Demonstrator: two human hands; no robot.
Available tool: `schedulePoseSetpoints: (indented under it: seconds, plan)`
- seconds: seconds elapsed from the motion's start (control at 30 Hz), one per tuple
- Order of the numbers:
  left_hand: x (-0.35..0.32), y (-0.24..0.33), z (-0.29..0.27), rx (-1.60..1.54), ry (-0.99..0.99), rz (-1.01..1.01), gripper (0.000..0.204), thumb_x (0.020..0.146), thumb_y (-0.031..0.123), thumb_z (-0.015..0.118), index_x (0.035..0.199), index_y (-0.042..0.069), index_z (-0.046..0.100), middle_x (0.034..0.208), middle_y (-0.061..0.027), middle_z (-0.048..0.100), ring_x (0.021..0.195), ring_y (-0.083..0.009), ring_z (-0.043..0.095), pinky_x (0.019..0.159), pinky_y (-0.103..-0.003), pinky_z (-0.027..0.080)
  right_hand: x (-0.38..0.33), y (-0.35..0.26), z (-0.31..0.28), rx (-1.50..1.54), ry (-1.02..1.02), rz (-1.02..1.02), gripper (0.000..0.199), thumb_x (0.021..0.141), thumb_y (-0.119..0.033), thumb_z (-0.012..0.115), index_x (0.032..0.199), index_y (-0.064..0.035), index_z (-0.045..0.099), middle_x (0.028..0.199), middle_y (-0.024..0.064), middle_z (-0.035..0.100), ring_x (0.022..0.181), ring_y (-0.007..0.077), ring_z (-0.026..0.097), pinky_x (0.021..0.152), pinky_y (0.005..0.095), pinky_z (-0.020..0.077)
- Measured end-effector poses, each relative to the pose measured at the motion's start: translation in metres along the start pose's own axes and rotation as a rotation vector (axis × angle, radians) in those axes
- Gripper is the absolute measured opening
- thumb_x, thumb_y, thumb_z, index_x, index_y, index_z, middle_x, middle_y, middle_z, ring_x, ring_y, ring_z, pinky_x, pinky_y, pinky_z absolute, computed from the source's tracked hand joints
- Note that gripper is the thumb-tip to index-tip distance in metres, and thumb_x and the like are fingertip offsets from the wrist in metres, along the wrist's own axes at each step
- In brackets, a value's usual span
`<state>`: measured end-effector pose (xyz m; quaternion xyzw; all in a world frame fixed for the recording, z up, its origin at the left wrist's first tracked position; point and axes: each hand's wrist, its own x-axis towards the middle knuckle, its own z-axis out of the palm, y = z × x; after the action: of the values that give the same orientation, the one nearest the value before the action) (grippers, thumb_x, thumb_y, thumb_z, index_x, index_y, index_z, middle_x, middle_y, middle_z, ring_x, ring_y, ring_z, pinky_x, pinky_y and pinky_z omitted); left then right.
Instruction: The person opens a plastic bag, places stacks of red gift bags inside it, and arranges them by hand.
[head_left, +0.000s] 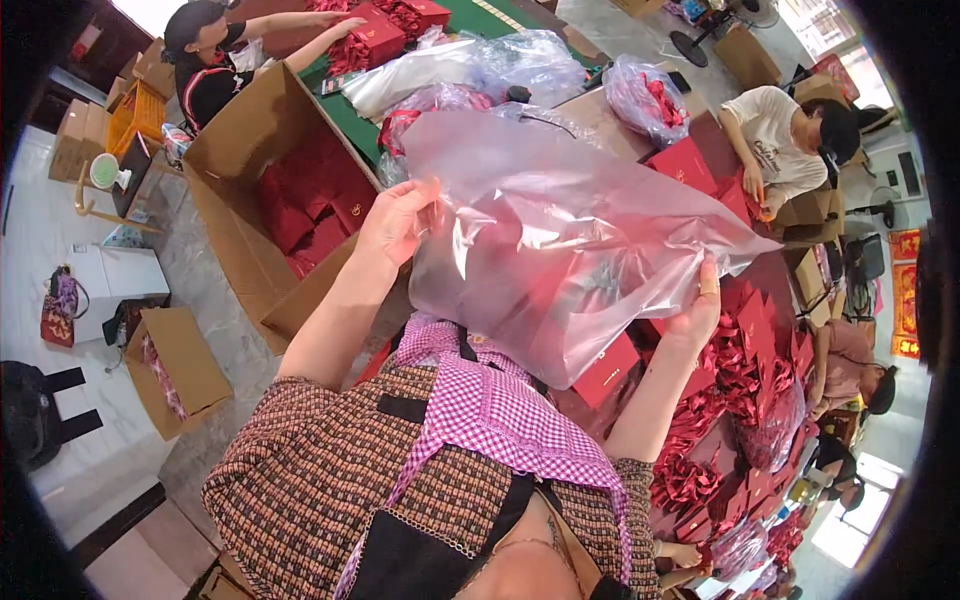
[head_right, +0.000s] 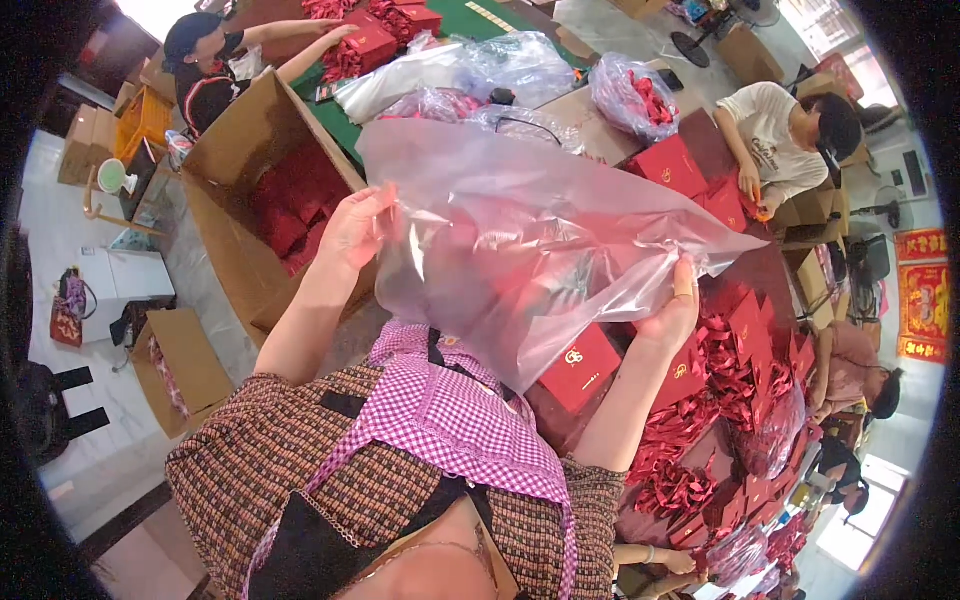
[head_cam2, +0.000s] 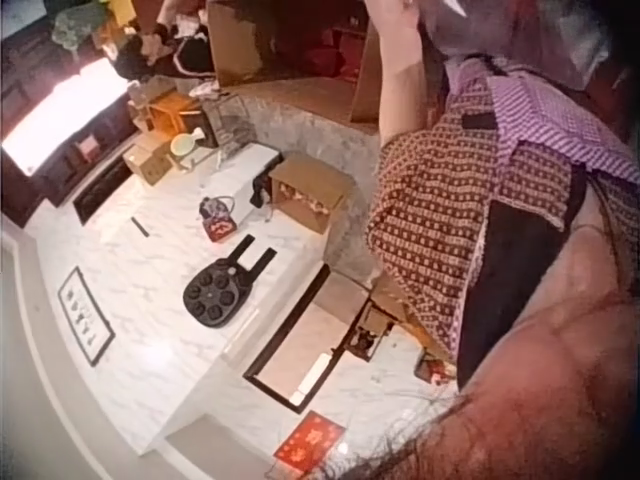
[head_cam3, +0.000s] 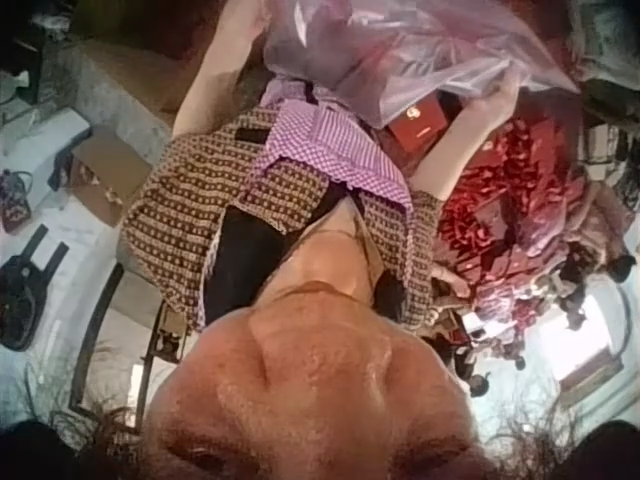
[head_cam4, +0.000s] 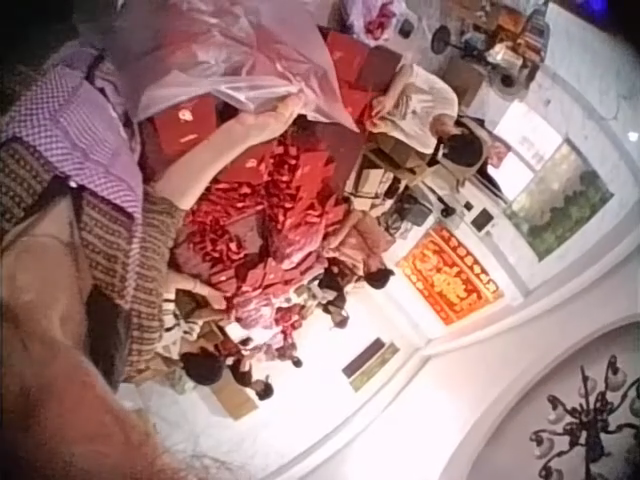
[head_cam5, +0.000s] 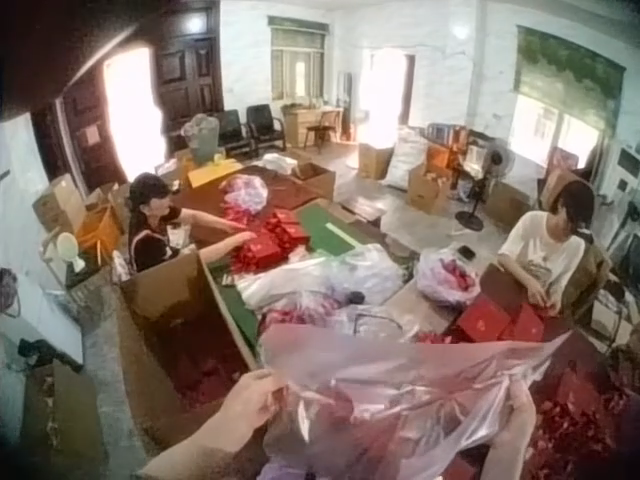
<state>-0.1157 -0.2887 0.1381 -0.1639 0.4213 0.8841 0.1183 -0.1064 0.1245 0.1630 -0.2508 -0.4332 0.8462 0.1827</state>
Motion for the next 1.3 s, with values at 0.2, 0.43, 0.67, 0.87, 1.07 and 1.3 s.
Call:
schedulePoseSetpoints:
  seconds: [0.2, 0.43, 0.67, 0.87, 1.07, 1.3]
  plan:
    - [0.012, 0.020, 0.030, 0.024, 0.258, 0.027, 0.028, 0.087, 0.038, 0.066, 0.078, 0.012, 0.060, 0.066, 0.0014, 0.057, 0.058, -0.0101, 0.054, 0.052, -0.023, 0.039, 0.025, 0.003, -0.032, 0.149, -0.164, 0.263, 0.019, 0.093, -0.014, 0.055, 0.107, -0.0020, 0.060, 0.103, 0.0094, 0.066, 0.091, 0.0237, 0.064, 0.080, 0.0430, 0.0545]
    - [0.062, 0.049, -0.054, 0.378, 0.249, 0.300, 0.034, 0.085, 0.016, 0.066, 0.114, 0.001, 0.058, 0.100, -0.0057, 0.060, 0.090, -0.0159, 0.058, 0.078, -0.029, 0.048, 0.005, 0.033, 0.010, 0.081, -0.171, 0.193, 0.013, 0.087, -0.005, 0.063, 0.099, 0.0005, 0.064, 0.094, 0.0069, 0.068, 0.086, 0.0184, 0.065, 0.079, 0.0299, 0.0529]
    - [-0.036, 0.065, 0.077, 0.905, 0.238, 1.323, 0.028, 0.088, 0.002, 0.051, 0.114, -0.005, 0.055, 0.111, -0.0122, 0.057, 0.103, -0.0196, 0.055, 0.087, -0.032, 0.045, -0.013, 0.044, 0.028, 0.040, -0.110, 0.117, 0.011, 0.087, -0.005, 0.063, 0.097, 0.0003, 0.064, 0.089, 0.0079, 0.069, 0.078, 0.0180, 0.066, 0.073, 0.0306, 0.0547]
    - [-0.027, -0.009, 0.139, 0.887, -0.606, 0.469, 0.028, 0.091, 0.015, 0.057, 0.110, -0.006, 0.059, 0.101, -0.0146, 0.065, 0.087, -0.0169, 0.062, 0.076, -0.029, 0.050, -0.035, 0.060, 0.062, -0.109, -0.233, 0.052, 0.013, 0.088, -0.010, 0.066, 0.096, -0.0009, 0.062, 0.086, 0.0032, 0.065, 0.073, 0.0090, 0.060, 0.066, 0.0215, 0.0475]
    - [0.023, -0.049, 0.143, 0.904, -0.493, 0.342, 0.029, 0.089, 0.021, 0.062, 0.105, -0.003, 0.062, 0.087, -0.0106, 0.066, 0.078, -0.0124, 0.060, 0.070, -0.030, 0.048, -0.056, 0.061, 0.086, -0.222, -0.302, 0.028, 0.014, 0.087, -0.010, 0.066, 0.097, -0.0009, 0.061, 0.087, 0.0025, 0.065, 0.072, 0.0082, 0.058, 0.066, 0.0213, 0.0468]
    - [0.016, -0.057, 0.138, 0.819, -0.395, 0.317, 0.019, 0.085, 0.014, 0.061, 0.090, -0.004, 0.064, 0.073, -0.0068, 0.063, 0.067, -0.0091, 0.055, 0.061, -0.029, 0.044, -0.061, 0.063, 0.083, -0.374, -0.391, 0.040, 0.015, 0.086, -0.014, 0.067, 0.094, -0.0011, 0.063, 0.085, 0.0042, 0.067, 0.075, 0.0094, 0.060, 0.067, 0.0217, 0.0472]
